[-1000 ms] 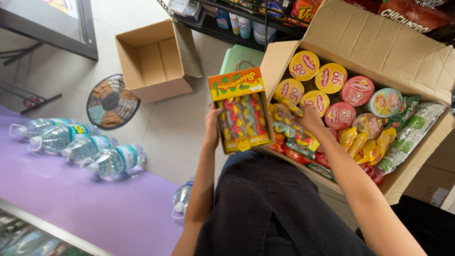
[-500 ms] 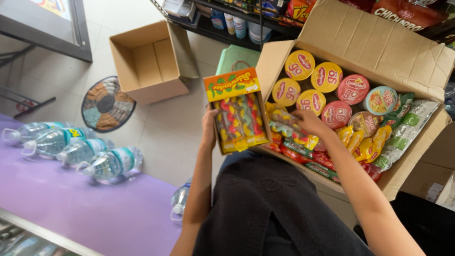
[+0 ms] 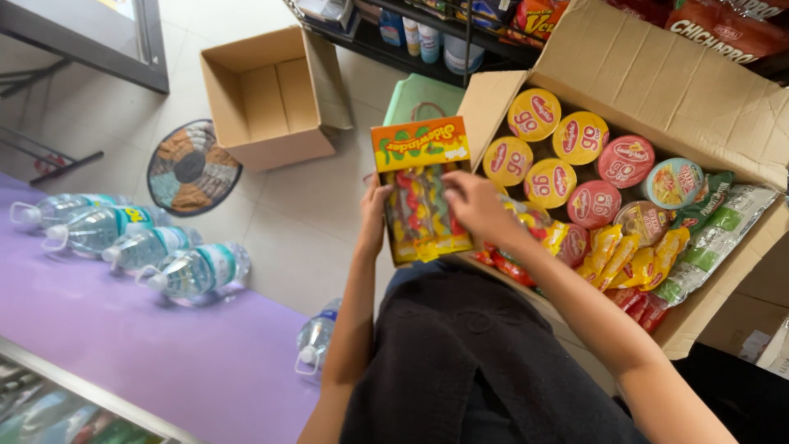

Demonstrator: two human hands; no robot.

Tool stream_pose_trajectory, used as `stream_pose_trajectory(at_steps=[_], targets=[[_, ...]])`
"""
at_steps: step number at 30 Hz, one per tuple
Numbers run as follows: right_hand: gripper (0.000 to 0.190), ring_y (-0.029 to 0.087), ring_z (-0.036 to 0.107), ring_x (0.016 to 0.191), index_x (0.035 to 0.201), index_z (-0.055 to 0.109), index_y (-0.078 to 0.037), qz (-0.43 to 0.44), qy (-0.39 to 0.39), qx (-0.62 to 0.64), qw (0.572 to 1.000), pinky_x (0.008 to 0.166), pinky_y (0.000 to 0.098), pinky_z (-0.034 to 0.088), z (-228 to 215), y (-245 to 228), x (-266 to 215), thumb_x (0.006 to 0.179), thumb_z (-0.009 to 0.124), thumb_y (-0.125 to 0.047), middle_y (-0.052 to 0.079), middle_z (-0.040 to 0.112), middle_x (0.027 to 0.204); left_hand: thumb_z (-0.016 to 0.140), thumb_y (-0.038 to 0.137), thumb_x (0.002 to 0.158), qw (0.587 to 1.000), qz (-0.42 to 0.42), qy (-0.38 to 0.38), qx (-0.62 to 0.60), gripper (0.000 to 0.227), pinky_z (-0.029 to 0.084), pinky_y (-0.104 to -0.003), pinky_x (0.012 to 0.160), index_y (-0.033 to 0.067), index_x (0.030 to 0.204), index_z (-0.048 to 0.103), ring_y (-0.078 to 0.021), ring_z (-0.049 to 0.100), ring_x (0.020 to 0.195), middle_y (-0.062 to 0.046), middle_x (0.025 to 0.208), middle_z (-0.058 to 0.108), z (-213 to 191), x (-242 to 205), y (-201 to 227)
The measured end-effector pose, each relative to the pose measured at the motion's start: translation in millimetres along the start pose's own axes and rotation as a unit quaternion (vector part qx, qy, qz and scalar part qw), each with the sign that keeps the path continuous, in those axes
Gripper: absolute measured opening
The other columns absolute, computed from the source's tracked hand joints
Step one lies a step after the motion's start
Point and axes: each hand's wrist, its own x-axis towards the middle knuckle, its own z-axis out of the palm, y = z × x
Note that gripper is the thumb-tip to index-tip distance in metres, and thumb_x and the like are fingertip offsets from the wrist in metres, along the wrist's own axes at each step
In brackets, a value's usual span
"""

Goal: Transferring snacks and candies from a cardboard shipping box to display shelves and organizing inventory.

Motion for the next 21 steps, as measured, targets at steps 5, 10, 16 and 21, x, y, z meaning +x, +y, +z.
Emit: stream_pose_trajectory(at_steps=[5,10,16,21], targets=[[0.083,0.057,0.037,0.133,0.149,0.032,0.003,-0.117,0.036,-0.140,0.983,0.110,0.0524,0.034,86,86,26,0.080,0.076,-0.011,0.039,0.034,0.146,0.059,0.019,0.093,0.999,0.016,0.019,0.031,0.069,0.040,-0.029,0.109,0.0004,0.157,0.040,-0.0175,0.051,0.131,-0.009,0.151,0.052,-2,0,-14],[0.100,0.059,0.037,0.134,0.155,0.015,0.004,-0.148,0.106,-0.075,0.980,0.111,0.0523,0.036,48,7,5,0.075,0.074,-0.008,0.042,0.035,0.147,0.057,0.018,0.095,0.998,0.046,0.012,0.029,0.068,0.033,-0.028,0.116,-0.0018,0.157,0.039,-0.0159,0.042,0.143,-0.008,0.159,0.045,-6,-2,-18],[0.083,0.053,0.056,0.115,0.160,0.020,0.001,-0.027,0.052,-0.056,0.997,0.097,0.0534,0.046,60,39,6,0.084,0.052,0.001,0.037,0.057,0.131,0.057,0.019,0.095,0.999,0.012,0.025,0.026,0.070,0.039,-0.028,0.111,0.0012,0.159,0.036,-0.0165,0.050,0.135,-0.008,0.154,0.050,-11,2,-31],[0.080,0.051,0.048,0.113,0.152,0.043,-0.005,-0.132,0.067,-0.230,0.962,0.103,0.0534,0.041,62,-12,-12,0.074,0.057,0.006,0.034,0.046,0.145,0.059,0.016,0.093,1.000,0.017,0.012,0.011,0.070,0.044,-0.027,0.105,0.0010,0.159,0.037,-0.0154,0.056,0.125,-0.007,0.147,0.056,-7,5,-28]])
